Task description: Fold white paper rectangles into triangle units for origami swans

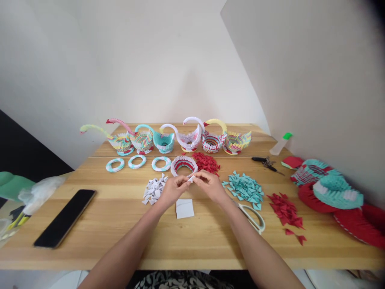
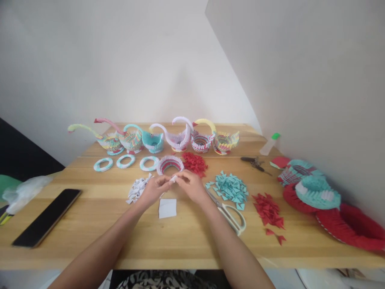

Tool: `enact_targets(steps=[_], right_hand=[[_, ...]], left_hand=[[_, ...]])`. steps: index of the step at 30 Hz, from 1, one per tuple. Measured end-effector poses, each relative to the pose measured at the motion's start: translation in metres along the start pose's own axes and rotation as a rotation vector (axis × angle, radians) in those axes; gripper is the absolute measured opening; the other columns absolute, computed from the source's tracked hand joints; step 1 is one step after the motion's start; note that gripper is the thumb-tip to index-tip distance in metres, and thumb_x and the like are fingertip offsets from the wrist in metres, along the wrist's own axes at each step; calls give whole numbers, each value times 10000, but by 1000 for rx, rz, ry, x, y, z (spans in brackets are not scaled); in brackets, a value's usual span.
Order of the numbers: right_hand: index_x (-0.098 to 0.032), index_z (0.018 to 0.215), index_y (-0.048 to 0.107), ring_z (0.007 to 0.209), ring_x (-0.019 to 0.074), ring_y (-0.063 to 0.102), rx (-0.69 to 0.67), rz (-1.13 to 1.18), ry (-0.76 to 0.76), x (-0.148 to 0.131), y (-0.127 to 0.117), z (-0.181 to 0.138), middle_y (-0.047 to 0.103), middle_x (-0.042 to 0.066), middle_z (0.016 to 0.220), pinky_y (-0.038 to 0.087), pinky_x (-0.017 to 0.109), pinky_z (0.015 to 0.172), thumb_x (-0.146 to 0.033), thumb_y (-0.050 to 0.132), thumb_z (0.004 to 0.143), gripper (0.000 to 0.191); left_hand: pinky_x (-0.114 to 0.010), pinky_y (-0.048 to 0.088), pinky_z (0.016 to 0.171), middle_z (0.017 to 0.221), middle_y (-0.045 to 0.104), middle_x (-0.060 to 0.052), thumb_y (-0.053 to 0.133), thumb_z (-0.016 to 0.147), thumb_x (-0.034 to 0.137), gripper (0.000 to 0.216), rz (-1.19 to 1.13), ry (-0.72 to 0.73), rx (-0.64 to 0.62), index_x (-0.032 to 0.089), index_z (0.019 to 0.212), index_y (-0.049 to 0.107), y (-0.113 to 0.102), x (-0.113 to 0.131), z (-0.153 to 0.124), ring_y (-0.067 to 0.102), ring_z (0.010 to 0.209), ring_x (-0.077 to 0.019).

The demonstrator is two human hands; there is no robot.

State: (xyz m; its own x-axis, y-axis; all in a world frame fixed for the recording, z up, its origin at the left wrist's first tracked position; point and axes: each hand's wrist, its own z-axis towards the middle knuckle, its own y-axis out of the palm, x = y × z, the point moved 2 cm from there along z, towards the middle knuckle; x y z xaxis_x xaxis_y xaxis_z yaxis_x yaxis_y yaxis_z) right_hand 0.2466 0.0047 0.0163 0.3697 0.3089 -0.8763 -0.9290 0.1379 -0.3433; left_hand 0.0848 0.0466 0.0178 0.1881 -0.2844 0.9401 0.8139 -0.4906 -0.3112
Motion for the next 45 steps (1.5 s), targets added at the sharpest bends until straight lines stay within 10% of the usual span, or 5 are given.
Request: enact_targets(steps=[31,39,45], right_hand=[[-171,704,625,660,121,513,47,58,49,-6,4,-3,601,-14,688,368,231,620,-349,593,853,235],[-173,630,562,570,118,479,49,202,137,0,1,-1,531,-24,573,365,242,578,-449,599,829,342],[-168,637,569,567,113,475,3,251,150,-7,3,-3,526,-23,576,359,240,572,-463,609,824,352]], left_hand=[[-212,366,543,583,563,10,532,862,370,298,117,124,81,153,661,570,1,3,-5,497,552,-114],[-283,376,692,792,676,-59,503,937,206,187,662,744,242,174,823,648,-4,17,-13,571,751,-171],[-298,333,692,827,686,-42,478,947,161,193,772,842,229,193,888,659,-3,18,-14,538,761,-162]])
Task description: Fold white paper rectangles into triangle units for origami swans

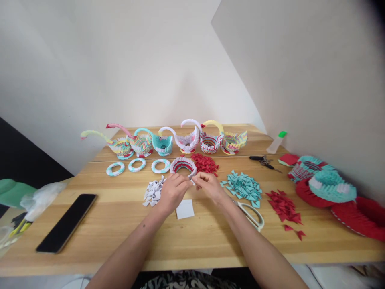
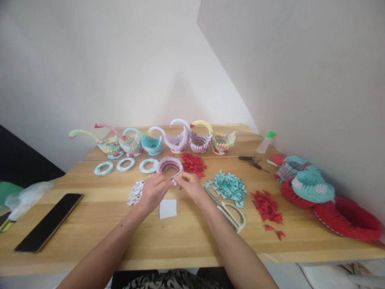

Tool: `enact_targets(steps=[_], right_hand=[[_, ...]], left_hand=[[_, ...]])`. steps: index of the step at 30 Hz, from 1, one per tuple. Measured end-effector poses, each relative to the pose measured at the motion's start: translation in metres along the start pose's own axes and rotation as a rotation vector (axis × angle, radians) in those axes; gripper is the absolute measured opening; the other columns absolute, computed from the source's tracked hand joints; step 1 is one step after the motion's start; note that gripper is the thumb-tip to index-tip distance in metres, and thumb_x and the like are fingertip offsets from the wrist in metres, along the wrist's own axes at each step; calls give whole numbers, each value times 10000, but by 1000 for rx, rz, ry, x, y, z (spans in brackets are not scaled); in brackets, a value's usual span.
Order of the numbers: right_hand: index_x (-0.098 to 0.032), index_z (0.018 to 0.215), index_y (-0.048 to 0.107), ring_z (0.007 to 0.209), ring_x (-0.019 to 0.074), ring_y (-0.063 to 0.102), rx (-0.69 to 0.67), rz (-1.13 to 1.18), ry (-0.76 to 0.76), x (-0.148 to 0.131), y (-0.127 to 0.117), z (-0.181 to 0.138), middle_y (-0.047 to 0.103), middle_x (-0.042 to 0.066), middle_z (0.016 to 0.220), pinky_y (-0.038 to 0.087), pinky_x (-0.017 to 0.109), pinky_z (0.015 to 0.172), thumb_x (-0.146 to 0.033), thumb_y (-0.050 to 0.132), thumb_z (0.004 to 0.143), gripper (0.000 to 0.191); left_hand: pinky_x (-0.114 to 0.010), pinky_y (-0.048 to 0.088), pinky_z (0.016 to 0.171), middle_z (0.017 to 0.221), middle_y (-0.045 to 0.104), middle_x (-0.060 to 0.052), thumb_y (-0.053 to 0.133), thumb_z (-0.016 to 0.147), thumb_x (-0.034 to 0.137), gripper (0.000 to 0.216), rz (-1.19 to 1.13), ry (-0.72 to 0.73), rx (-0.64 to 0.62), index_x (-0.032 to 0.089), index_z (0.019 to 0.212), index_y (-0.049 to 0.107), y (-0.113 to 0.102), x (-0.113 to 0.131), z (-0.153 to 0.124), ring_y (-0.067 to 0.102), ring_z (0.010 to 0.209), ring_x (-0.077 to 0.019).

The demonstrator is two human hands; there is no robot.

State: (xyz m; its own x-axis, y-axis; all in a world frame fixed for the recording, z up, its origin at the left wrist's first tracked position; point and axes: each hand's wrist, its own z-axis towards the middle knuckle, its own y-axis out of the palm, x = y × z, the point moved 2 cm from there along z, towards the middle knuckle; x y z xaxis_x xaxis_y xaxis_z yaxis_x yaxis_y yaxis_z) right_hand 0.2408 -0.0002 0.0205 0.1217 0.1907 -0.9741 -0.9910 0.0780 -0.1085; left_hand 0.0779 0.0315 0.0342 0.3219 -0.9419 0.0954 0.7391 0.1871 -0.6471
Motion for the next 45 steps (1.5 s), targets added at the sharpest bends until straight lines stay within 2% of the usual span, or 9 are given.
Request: enact_targets(steps=[6,10,13,19,22,26,32,37,45], right_hand=[[-165,644,566,576,112,474,-63,-35,-19,1,0,0,522,-24,589,358,238,592,-477,582,854,377],[-167,624,549,606,117,474,-73,-99,-68,3,1,1,520,-21,605,344,233,606,-522,538,874,434],[-171,635,535,614,121,455,-78,-163,-107,-1,2,-1,497,-22,611,325,232,594,-534,496,893,447],[-184,664,496,606,120,414,-65,-324,-190,-7,3,-4,452,-26,627,295,234,571,-464,424,943,402],[-185,667,494,598,121,414,-71,-334,-172,-3,2,-3,455,-26,622,293,237,564,-472,417,946,408],[-179,713,530,649,139,485,-114,-255,-144,1,1,-1,512,-4,662,345,244,608,-513,339,963,459],[-181,735,547,647,121,456,-109,-271,-145,-3,0,-1,518,-25,685,328,227,592,-465,499,913,339],[-181,702,555,626,119,448,-34,-324,-183,-3,-2,-1,526,-23,664,322,230,585,-387,501,914,301],[-180,746,594,645,126,481,-16,-339,-184,4,1,-1,558,-16,686,337,227,596,-363,505,908,260]], left_hand=[[-287,333,674,788,668,-40,477,951,173,204,5,34,32,177,836,646,-2,1,2,518,731,-157],[-292,344,680,744,640,-49,458,962,212,239,-26,-46,9,166,803,631,1,0,1,520,718,-164],[-296,362,690,731,620,-49,443,967,250,268,-79,-168,-41,167,778,614,5,-1,-1,532,719,-173],[-253,412,690,803,649,-25,534,911,335,168,-385,-599,-127,181,876,592,10,-1,-2,581,742,-160],[-227,369,595,644,563,9,529,886,394,282,-499,-697,-163,169,720,560,10,-1,-1,502,619,-133],[-214,324,541,561,448,33,502,855,434,354,-667,-785,-119,166,625,477,11,-2,-1,407,553,-109],[-217,335,556,565,451,31,485,850,443,360,-736,-801,-102,169,617,465,13,-3,-2,412,556,-108],[-226,377,611,625,517,13,482,857,396,299,-771,-752,-181,162,676,524,16,-4,-2,479,612,-122],[-209,312,525,563,488,31,512,798,348,232,-745,-828,-229,163,659,514,14,-2,-1,424,533,-106]])
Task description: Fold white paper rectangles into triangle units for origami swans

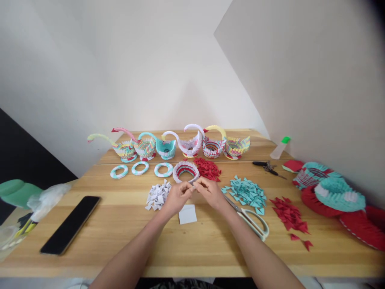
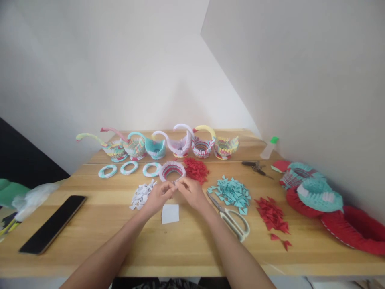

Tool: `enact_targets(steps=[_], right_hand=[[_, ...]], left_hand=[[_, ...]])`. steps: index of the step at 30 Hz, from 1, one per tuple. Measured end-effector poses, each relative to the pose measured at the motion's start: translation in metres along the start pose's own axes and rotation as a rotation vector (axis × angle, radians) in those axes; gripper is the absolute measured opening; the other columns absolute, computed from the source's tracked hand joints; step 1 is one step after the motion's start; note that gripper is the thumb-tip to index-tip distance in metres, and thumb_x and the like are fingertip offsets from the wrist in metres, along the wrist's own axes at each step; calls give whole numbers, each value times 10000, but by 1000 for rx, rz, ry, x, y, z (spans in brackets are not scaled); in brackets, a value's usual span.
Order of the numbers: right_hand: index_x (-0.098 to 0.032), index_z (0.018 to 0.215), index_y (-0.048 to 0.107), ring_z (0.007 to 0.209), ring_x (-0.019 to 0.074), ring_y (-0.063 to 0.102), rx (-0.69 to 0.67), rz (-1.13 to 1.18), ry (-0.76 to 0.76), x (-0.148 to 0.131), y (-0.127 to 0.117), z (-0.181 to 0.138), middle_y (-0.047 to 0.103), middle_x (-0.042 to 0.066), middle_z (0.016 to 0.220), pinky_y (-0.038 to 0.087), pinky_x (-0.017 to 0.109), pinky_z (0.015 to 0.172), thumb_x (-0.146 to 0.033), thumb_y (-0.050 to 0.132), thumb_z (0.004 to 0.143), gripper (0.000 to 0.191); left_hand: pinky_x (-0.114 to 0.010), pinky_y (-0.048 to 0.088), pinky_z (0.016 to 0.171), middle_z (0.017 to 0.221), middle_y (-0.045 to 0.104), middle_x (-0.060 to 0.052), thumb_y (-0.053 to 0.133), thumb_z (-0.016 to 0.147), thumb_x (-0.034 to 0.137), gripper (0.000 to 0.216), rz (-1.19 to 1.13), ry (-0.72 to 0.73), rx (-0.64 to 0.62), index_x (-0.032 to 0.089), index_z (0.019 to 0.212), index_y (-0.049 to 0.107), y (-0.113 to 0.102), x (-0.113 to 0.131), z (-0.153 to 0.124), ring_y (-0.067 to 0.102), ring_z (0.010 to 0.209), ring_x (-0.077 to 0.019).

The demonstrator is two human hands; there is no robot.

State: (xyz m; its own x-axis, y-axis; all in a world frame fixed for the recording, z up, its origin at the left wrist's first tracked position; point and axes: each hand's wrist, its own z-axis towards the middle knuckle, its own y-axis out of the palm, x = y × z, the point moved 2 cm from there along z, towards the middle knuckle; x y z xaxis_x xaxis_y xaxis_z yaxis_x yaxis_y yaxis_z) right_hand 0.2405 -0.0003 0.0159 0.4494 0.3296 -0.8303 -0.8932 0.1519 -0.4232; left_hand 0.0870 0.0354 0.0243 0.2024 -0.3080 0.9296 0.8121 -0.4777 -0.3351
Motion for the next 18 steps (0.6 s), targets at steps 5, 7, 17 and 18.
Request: enact_targets(steps=[5,7,17,18], right_hand=[[-186,672,547,567,121,430,7,-110,-46,-1,2,-1,493,-27,598,288,240,552,-315,495,912,278],[-188,681,547,573,124,437,7,-120,-61,-2,2,-2,497,-24,605,293,245,558,-315,478,922,281],[-183,646,488,571,116,429,34,-110,-51,2,4,-3,461,-30,595,293,235,544,-393,473,928,352],[-182,637,477,567,113,421,39,-119,-59,1,3,-3,446,-32,590,290,235,544,-392,467,931,362]], left_hand=[[-209,314,519,551,482,32,488,791,317,222,2,6,-38,167,629,480,4,-3,1,423,519,-103],[-207,313,519,555,489,33,483,798,307,212,8,13,-33,166,639,484,4,-3,1,421,518,-100],[-202,265,526,572,444,43,491,771,202,161,61,100,23,157,618,468,8,-1,-2,373,554,-93],[-201,265,524,570,444,45,490,772,199,155,62,107,21,155,624,476,9,-1,-3,373,550,-91]])
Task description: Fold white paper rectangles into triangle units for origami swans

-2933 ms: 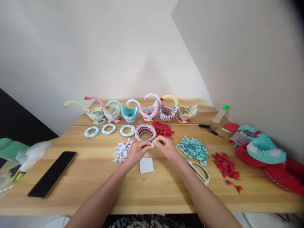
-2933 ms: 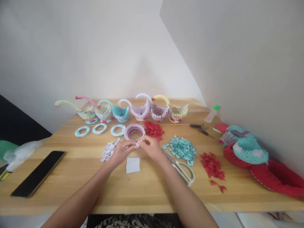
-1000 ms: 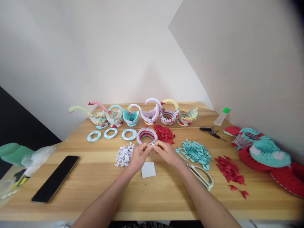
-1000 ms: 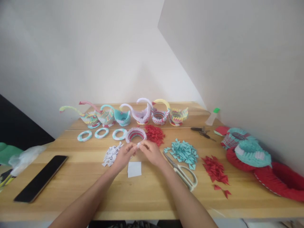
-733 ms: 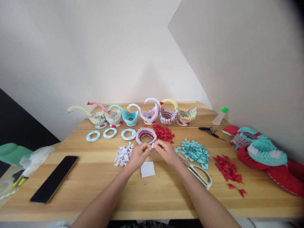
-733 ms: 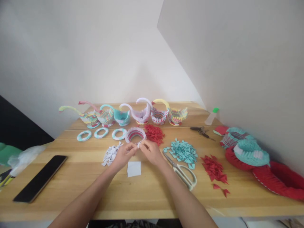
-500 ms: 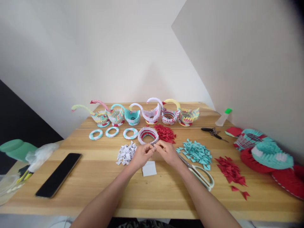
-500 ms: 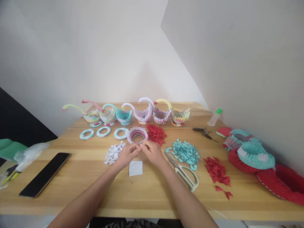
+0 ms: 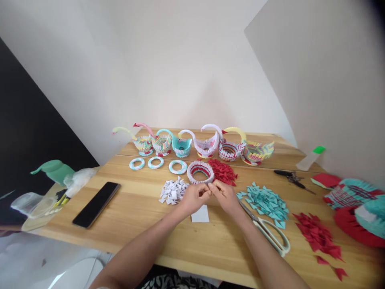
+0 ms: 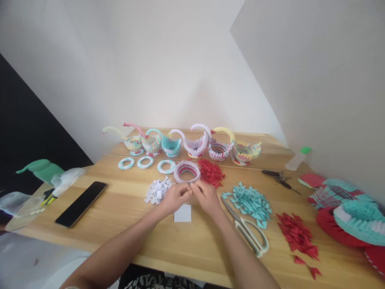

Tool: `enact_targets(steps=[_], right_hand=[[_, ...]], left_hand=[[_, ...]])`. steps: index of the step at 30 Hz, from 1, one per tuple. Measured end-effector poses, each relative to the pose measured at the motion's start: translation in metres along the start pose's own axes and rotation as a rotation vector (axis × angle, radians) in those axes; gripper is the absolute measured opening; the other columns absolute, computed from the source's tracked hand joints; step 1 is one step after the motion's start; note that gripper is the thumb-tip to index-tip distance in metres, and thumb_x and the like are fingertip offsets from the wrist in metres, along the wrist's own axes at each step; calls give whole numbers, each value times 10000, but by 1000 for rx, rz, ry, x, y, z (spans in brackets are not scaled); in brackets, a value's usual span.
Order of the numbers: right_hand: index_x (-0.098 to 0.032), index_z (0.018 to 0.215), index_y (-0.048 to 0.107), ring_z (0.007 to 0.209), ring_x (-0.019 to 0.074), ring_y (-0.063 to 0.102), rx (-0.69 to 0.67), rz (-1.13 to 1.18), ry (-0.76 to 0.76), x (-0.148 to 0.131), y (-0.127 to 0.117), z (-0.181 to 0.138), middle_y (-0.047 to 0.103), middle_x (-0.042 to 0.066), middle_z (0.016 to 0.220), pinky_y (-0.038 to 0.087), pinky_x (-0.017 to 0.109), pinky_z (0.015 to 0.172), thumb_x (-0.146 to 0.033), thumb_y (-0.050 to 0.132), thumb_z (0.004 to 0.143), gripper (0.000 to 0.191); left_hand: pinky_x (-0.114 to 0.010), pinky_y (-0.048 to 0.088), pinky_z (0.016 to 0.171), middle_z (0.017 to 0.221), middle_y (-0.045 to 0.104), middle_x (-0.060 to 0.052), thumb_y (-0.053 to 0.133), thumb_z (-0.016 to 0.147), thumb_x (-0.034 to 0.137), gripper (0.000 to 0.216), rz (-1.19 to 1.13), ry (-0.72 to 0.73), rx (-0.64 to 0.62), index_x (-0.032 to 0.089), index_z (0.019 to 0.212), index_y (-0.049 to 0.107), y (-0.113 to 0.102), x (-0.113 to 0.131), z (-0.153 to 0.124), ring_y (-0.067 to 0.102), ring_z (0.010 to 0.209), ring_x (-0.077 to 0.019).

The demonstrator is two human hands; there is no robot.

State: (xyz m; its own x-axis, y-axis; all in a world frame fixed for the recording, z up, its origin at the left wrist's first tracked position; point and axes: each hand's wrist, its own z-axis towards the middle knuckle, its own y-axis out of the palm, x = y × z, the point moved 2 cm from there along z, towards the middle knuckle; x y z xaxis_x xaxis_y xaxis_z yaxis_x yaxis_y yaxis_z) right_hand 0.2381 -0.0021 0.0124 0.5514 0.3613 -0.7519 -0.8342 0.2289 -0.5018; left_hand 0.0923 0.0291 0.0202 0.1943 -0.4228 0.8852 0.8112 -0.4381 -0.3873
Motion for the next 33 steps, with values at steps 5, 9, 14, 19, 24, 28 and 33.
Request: enact_targets(steps=[5,9,14,19,24,28,33], right_hand=[[-181,647,499,582,116,425,1,75,7,-1,0,0,451,-29,604,309,235,560,-399,481,929,357],[-187,717,550,628,134,480,6,272,46,4,1,2,514,-13,651,372,239,607,-430,467,933,336],[-188,705,563,612,129,497,63,290,89,9,0,4,542,-18,634,384,235,607,-407,518,906,300],[-188,688,548,596,120,481,105,249,89,5,0,2,524,-27,625,380,229,600,-394,536,898,295],[-188,722,559,643,132,526,83,271,75,3,2,2,562,-14,662,417,233,635,-410,502,914,299],[-188,720,553,621,124,509,88,261,77,4,1,2,549,-22,651,396,224,607,-376,533,900,261],[-184,685,551,585,113,471,91,247,70,2,1,1,525,-30,618,349,222,572,-344,557,891,261]], left_hand=[[-199,267,522,561,439,45,497,770,198,159,8,18,24,153,618,492,-2,4,-1,375,545,-89],[-201,295,529,570,479,33,501,780,241,177,-5,0,98,152,628,521,-10,7,-1,406,552,-97],[-204,310,519,547,481,31,500,814,332,244,-45,-17,116,154,651,534,-14,5,1,420,526,-100],[-205,343,530,566,507,28,517,813,383,253,-140,-32,77,151,721,562,-11,4,3,458,530,-102],[-199,342,529,557,522,25,535,811,373,257,-132,-21,120,156,675,539,-11,5,2,459,528,-97],[-203,358,533,555,527,21,539,825,413,299,-185,-27,85,154,676,562,-9,3,2,464,529,-99],[-213,422,578,612,586,-3,539,827,429,310,-242,-37,44,153,692,580,-12,0,5,523,576,-112]])
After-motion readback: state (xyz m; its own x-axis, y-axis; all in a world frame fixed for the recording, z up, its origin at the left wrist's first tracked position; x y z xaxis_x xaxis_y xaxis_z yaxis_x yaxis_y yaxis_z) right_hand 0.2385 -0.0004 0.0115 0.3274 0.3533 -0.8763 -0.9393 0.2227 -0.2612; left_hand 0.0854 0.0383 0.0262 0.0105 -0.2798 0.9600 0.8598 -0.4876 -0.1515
